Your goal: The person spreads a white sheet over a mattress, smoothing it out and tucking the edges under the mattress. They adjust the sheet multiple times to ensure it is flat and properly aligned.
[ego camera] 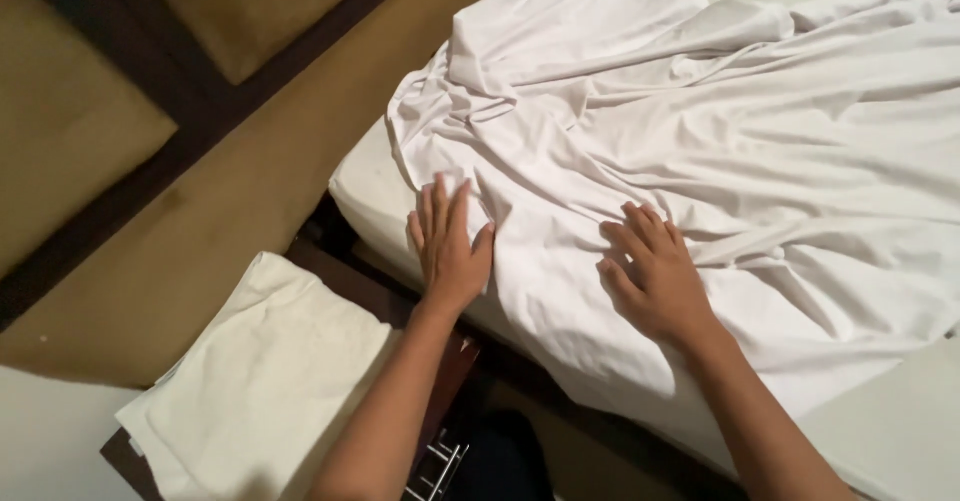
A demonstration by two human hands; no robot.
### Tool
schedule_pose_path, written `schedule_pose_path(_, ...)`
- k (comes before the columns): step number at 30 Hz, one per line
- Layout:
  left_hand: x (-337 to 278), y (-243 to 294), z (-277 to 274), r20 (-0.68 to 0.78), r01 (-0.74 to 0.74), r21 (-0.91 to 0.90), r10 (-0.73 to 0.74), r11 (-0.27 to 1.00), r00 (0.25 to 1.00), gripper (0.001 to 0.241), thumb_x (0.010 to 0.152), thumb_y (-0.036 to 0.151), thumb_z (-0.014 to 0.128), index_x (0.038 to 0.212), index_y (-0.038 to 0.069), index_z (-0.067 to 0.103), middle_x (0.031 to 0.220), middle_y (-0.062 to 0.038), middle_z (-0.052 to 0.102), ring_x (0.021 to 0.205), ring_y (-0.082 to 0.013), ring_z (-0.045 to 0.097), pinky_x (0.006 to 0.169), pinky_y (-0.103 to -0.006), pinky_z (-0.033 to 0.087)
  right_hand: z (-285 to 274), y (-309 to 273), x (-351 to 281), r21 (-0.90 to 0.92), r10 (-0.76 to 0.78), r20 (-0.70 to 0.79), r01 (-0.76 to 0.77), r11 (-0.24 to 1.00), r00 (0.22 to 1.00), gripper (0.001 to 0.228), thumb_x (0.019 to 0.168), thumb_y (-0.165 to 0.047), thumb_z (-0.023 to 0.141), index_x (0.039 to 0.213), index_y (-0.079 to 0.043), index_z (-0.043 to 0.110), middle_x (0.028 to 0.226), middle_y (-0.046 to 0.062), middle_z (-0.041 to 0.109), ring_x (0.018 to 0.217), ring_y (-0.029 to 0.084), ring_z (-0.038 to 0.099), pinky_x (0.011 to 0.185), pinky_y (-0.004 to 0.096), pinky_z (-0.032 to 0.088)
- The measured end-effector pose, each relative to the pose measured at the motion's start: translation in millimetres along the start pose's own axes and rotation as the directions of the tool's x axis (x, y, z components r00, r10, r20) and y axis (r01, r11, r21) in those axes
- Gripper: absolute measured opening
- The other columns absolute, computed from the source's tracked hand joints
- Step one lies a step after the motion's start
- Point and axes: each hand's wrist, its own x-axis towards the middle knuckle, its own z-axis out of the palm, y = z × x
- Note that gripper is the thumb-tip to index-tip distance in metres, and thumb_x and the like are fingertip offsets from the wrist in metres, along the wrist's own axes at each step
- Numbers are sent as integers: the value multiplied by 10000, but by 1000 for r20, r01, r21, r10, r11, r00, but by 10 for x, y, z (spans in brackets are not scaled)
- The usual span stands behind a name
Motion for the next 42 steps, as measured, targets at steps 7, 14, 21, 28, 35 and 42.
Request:
schedule_pose_path(7,-220,-56,106,-275,99,-227,-161,969,948,434,835,237,807,1105,59,517,1619,-261,295,1541,-501,163,1230,-647,159,-65,-154,-163,15,5,-101,-4,1000,995,388,908,-252,686,1241,-58,643,1487,223,523,1413,431,453,1143,524,375)
schedule_pose_path(14,-282,-104,-11,-133,20,-46,-26,999,991,96,945,236,721,1003,162,744,1580,-172,407,1525,-529,185,1212,-689,160,99,-234,-52,-100,-68,-146,54,994,987,369,866,-198,715,1203,-53,679,1453,198,564,1393,440,465,1107,563,389)
schedule_pose_path(21,-243,-61,-194,-42,-101,-4,101,995,994,144,949,218,710,1064,207,795,1566,-156,415,1498,-539,202,1177,-754,159,284,-1026,223,-203,-141,-32,132,970,990,294,682,-288,860,808,-54,734,1282,218,610,1259,432,521,997,615,392)
schedule_pose_path(28,-96,45,-350,28,-87,-55,88,995,996,186,873,212,744,1048,238,802,1588,-160,387,1501,-541,156,1112,-819,131,245,-525,319,158,117,-70,-104,982,991,148,855,-182,756,855,-35,738,1327,153,663,992,327,685,819,432,555)
schedule_pose_path(35,60,110,-379,96,-191,-40,195,981,976,333,804,210,791,1128,289,794,1570,-124,394,1507,-520,146,1104,-842,105,20,-233,417,142,313,0,-310,940,950,154,909,-115,715,1015,-3,729,1138,159,691,938,322,706,805,409,571)
schedule_pose_path(42,241,285,-178,147,-390,4,385,921,911,353,802,202,808,1142,294,774,1510,-84,466,1507,-479,207,1124,-823,173,153,272,379,172,322,-87,-304,937,943,210,905,-38,653,1101,9,711,1124,162,698,938,291,712,821,388,556)
